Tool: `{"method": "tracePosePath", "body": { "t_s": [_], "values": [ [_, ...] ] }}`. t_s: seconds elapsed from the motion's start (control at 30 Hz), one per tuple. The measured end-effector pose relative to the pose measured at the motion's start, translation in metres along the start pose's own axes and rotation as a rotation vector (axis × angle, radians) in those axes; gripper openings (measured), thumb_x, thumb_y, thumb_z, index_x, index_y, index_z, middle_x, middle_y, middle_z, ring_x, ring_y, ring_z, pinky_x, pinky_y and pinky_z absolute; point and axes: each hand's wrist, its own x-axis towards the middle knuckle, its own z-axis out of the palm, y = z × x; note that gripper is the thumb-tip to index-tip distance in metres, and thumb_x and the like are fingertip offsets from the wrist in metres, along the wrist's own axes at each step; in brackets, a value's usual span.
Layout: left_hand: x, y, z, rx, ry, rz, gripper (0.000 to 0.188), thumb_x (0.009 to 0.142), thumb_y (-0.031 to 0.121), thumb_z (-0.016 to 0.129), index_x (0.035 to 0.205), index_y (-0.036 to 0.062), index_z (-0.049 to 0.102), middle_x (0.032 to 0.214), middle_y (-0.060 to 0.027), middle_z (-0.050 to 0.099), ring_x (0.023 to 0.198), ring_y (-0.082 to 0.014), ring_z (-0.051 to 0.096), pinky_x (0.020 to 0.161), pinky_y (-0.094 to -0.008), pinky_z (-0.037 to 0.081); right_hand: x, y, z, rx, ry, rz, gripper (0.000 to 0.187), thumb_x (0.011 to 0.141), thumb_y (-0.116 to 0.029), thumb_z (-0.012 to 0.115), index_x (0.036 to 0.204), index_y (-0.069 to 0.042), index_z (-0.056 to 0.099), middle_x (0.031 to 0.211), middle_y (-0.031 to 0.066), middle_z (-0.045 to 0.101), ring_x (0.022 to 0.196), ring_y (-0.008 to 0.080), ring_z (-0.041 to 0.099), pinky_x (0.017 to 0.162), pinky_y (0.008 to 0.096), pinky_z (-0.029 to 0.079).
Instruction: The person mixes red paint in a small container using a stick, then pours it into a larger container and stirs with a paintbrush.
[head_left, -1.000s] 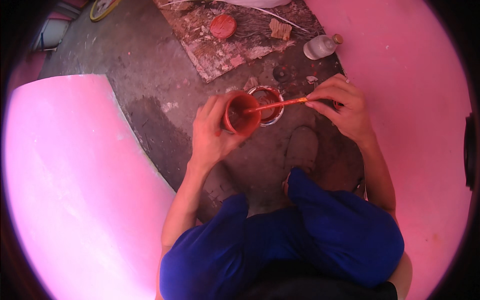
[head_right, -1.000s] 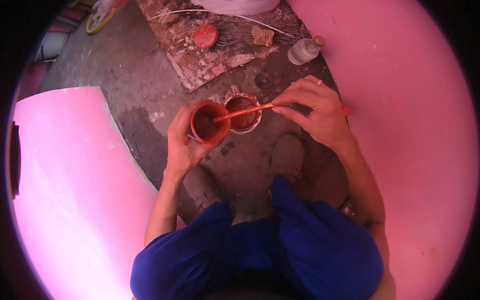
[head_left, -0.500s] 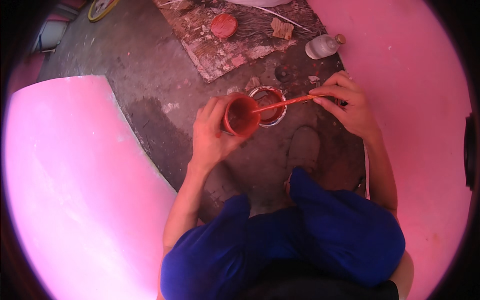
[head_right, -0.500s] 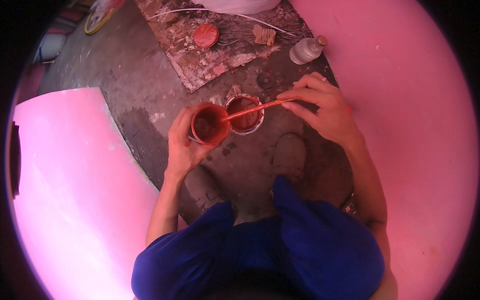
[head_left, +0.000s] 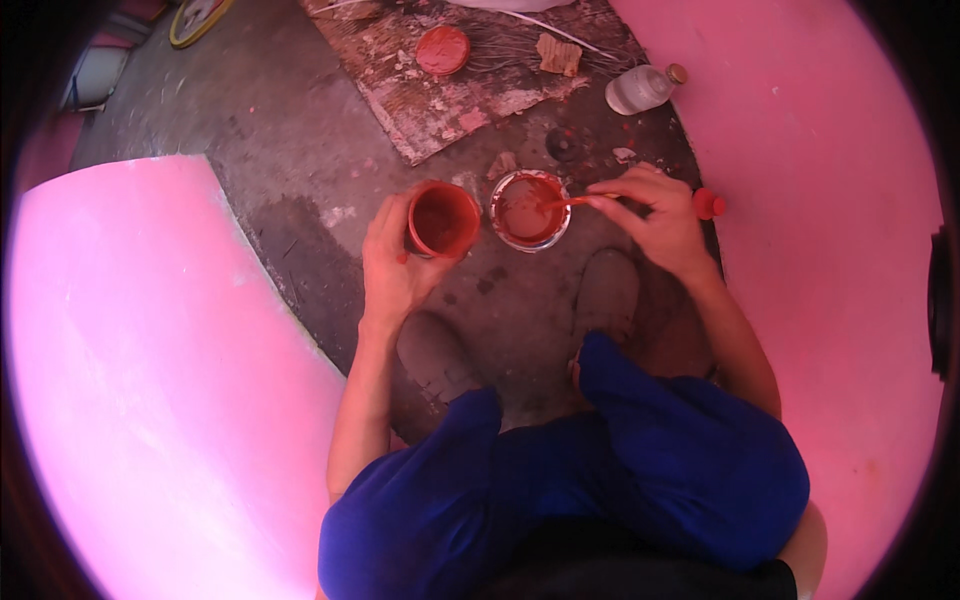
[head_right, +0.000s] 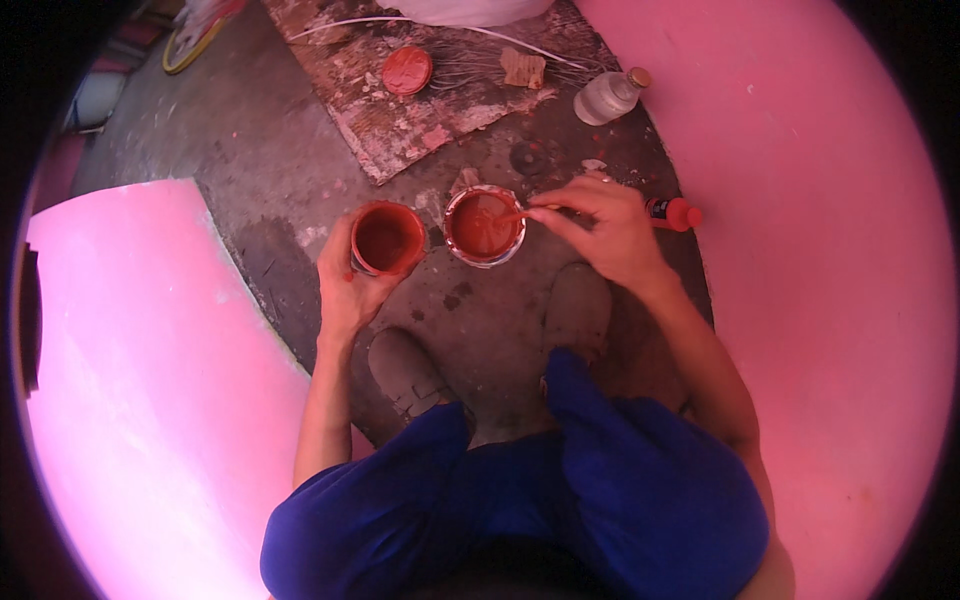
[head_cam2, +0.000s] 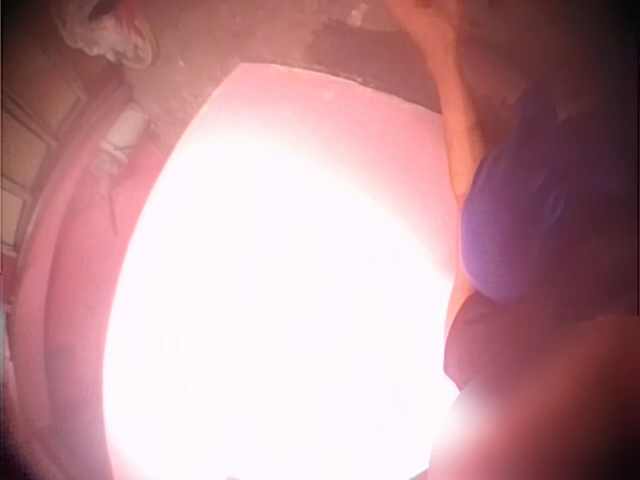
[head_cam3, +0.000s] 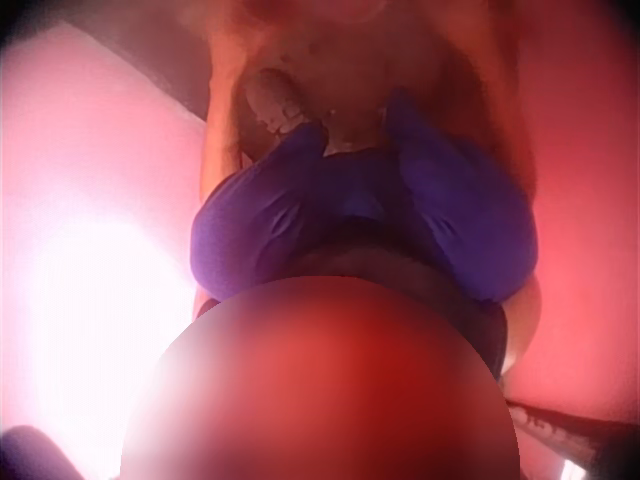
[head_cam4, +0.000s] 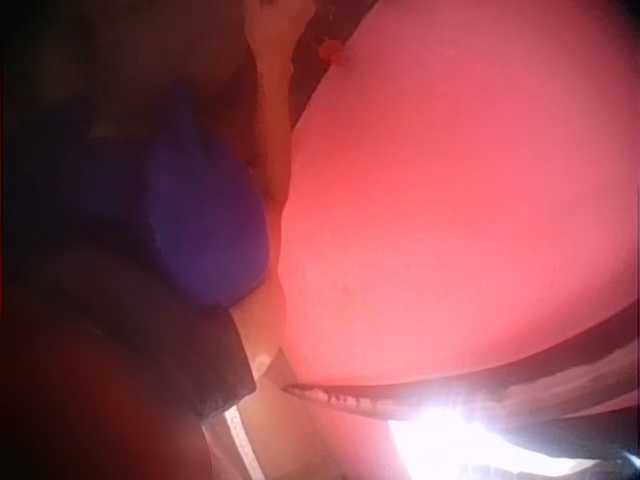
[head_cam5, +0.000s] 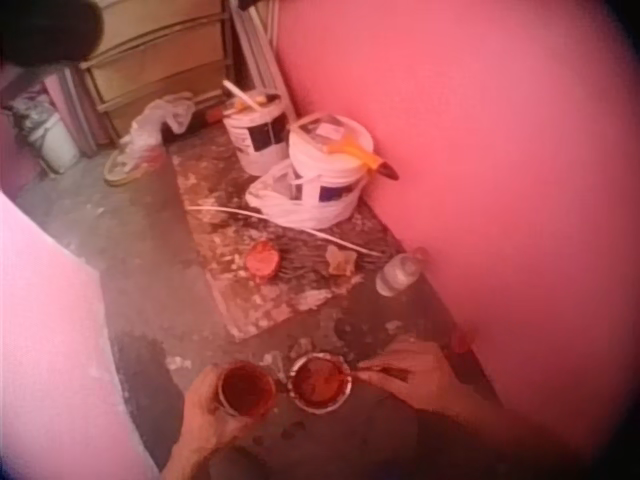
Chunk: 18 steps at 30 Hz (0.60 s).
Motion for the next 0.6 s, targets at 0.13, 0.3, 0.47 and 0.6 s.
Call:
{"method": "tracePosePath", "body": {
  "t_s": [0.13,0.3,0.47,0.6],
  "values": [
    [0.004,0.001,0.004,0.022,-0.004,0.031,0.064,0.069,0.016,0.094,0.127,0.0076,0.069,0.119,-0.0132,0.072,0.108,-0.0352,0.07,0.092,-0.0437,0.056,-0.004,0.012,0.04,-0.283,0.017,-0.308,0.02,0.091,-0.013,0.081,0.109,-0.005,0.079,0.098,0.0085,0.074,0.085,0.0269,0.067,0.077,0.0358,0.054],
    [0.002,0.006,0.005,0.032,-0.006,0.028,0.064,0.07,0.019,0.094,0.128,0.0087,0.069,0.119,-0.0122,0.072,0.108,-0.035,0.07,0.091,-0.0437,0.055,-0.017,0.02,0.067,0.064,0.032,0.146,0.019,0.097,-0.02,0.076,0.11,-0.007,0.08,0.094,0.0038,0.072,0.08,0.0189,0.064,0.073,0.0317,0.052],
    [0.002,0.006,0.005,0.062,-0.04,0.022,0.066,0.072,0.021,0.097,0.129,0.006,0.068,0.121,-0.0118,0.072,0.11,-0.0305,0.071,0.095,-0.0404,0.055,-0.025,0.035,0.05,0.815,0.155,0.861,0.031,0.106,-0.032,0.069,0.113,-0.003,0.077,0.093,-0.0023,0.067,0.08,0.0059,0.056,0.068,0.0215,0.044],
    [0.002,0.009,0.006,0.082,-0.06,0.023,0.066,0.072,0.021,0.097,0.129,0.0045,0.068,0.123,-0.0123,0.071,0.112,-0.0292,0.071,0.097,-0.0395,0.056,-0.033,0.038,0.036,1.025,0.281,0.949,0.035,0.106,-0.035,0.069,0.115,-0.002,0.077,0.089,-0.003,0.067,0.077,0.0043,0.052,0.071,0.0204,0.043]
  ]
}}
